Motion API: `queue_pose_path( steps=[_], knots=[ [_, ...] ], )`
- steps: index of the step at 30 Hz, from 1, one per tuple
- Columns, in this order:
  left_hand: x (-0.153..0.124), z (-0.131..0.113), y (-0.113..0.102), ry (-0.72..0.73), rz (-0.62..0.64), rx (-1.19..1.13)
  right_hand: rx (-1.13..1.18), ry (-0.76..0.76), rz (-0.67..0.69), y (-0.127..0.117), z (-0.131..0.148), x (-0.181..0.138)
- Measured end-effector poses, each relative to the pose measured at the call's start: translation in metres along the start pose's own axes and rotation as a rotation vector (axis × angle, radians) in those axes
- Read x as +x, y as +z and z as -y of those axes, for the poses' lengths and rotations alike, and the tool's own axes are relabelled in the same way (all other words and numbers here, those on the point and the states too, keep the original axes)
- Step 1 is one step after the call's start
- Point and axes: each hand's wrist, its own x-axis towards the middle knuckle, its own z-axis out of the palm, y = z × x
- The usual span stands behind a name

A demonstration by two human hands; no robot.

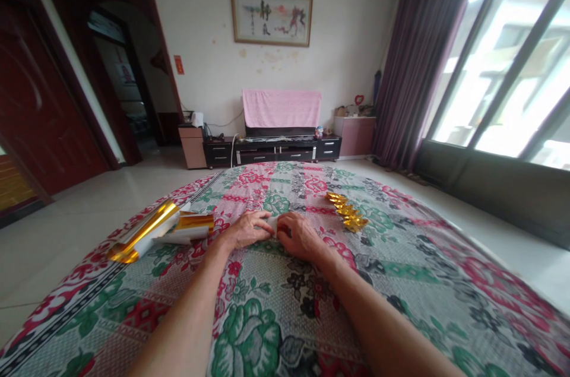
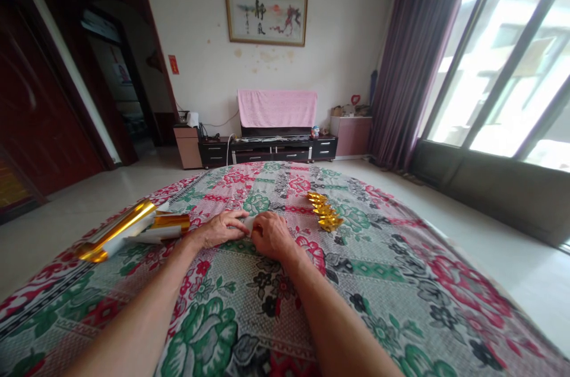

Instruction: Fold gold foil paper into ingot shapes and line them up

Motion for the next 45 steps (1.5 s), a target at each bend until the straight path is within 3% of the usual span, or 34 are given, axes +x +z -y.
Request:
queue_pose_path(
  steps=[5,20,33,45],
  knots=[
    [0.002,-0.004,0.0,0.017,0.018,0.037,0.007,0.041,-0.016,0.002,0.002,0.0],
    [0.006,-0.007,0.01,-0.041,-0.125,0.035,0.048,0.059,-0.001,0.003,-0.001,0.002],
    [0.007,-0.003,0.008,-0.034,-0.116,-0.003,0.054,0.072,-0.016,0.005,-0.004,0.0],
    [0.012,-0.002,0.012,0.039,-0.16,0.068,0.045,0.092,0.01,0.004,-0.003,0.001]
  ],
)
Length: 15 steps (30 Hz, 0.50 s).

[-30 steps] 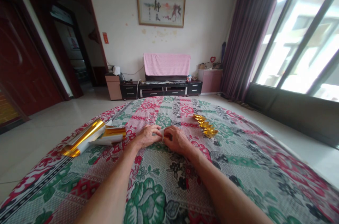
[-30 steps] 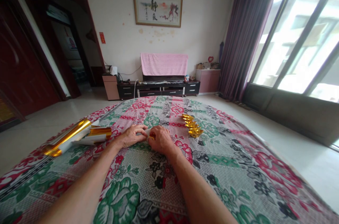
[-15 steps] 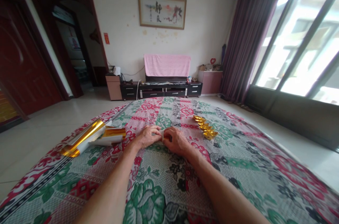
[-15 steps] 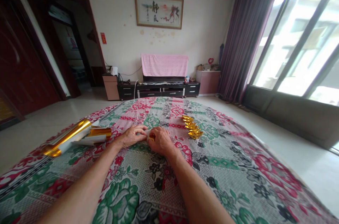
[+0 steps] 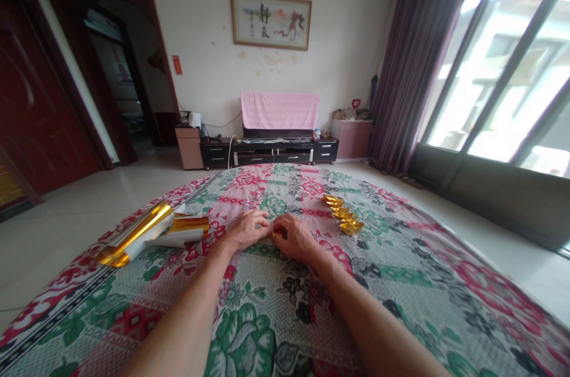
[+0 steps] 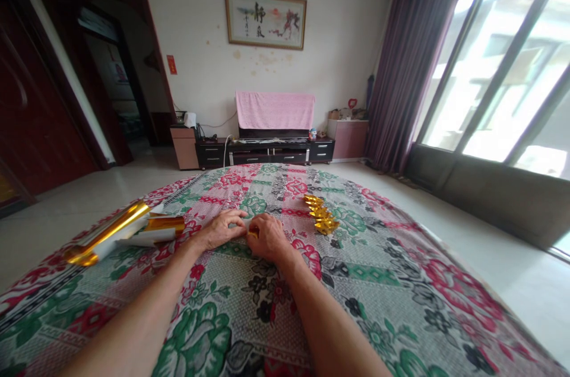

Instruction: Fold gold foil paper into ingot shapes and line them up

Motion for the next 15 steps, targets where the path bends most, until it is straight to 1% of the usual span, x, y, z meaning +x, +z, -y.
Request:
queue_pose_path(
  steps=[9,15],
  knots=[
    [0.0019,0.0012,0.0054,0.011,0.019,0.094,0.011,0.017,-0.002,0.0017,-0.0009,-0.0007],
    [0.0018,-0.0003,0.0071,-0.003,0.01,0.096,0.041,0.005,0.013,0.0,-0.0006,-0.0001]
  ],
)
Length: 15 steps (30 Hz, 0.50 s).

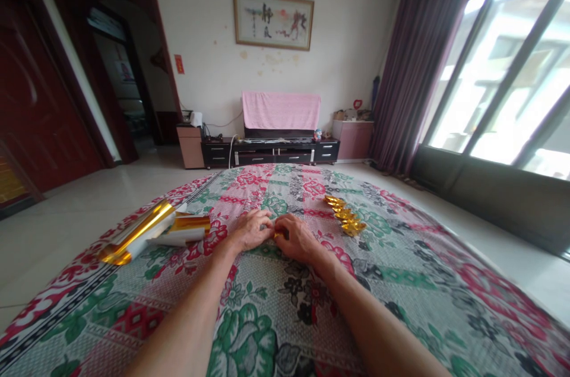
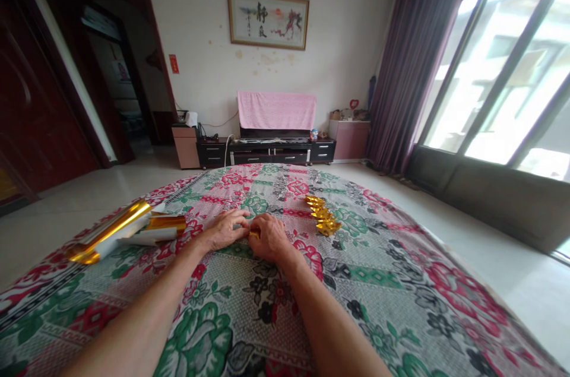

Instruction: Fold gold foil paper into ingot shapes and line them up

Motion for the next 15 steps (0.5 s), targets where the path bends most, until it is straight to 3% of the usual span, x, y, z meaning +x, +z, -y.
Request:
queue_pose_path(
  steps=[15],
  knots=[
    [-0.0007,-0.0058,-0.0017,-0.009,0.001,-0.013,0.023,0.006,0.03,-0.003,0.001,0.0005]
  ],
)
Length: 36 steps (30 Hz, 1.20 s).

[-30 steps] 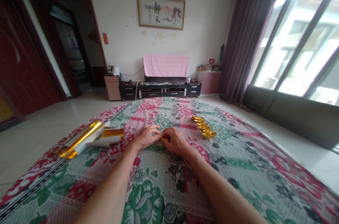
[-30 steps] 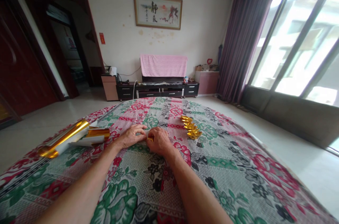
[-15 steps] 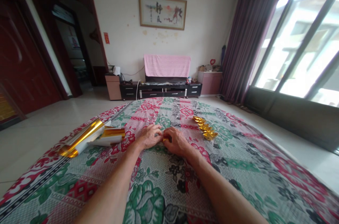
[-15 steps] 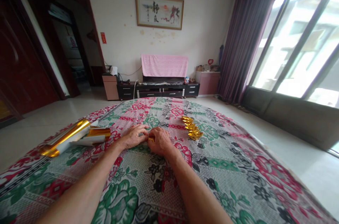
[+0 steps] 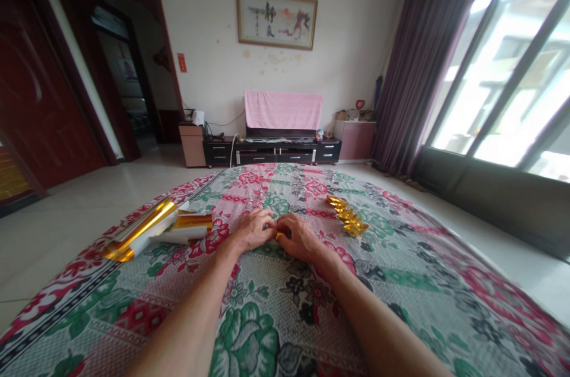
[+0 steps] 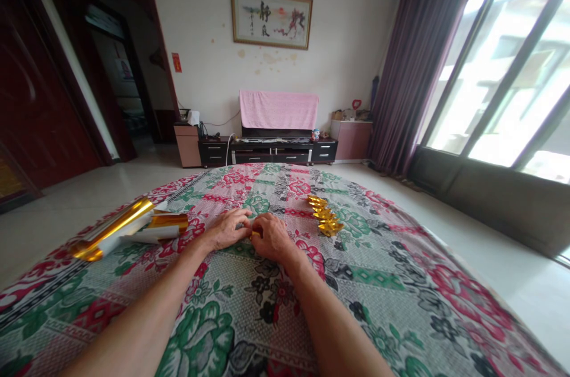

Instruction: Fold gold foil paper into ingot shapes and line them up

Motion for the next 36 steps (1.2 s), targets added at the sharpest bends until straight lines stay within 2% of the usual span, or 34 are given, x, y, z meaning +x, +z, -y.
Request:
queue_pose_path(
  steps=[24,36],
  knots=[
    [-0.0009,-0.0083,-0.0039,-0.013,-0.013,0.014,0.003,-0.007,0.0,-0.0005,-0.0007,0.0016],
    [-0.0011,-0.0024,-0.0022,-0.018,-0.024,-0.06,0.043,-0.032,-0.029,0.0033,-0.0062,-0.0001]
  ],
)
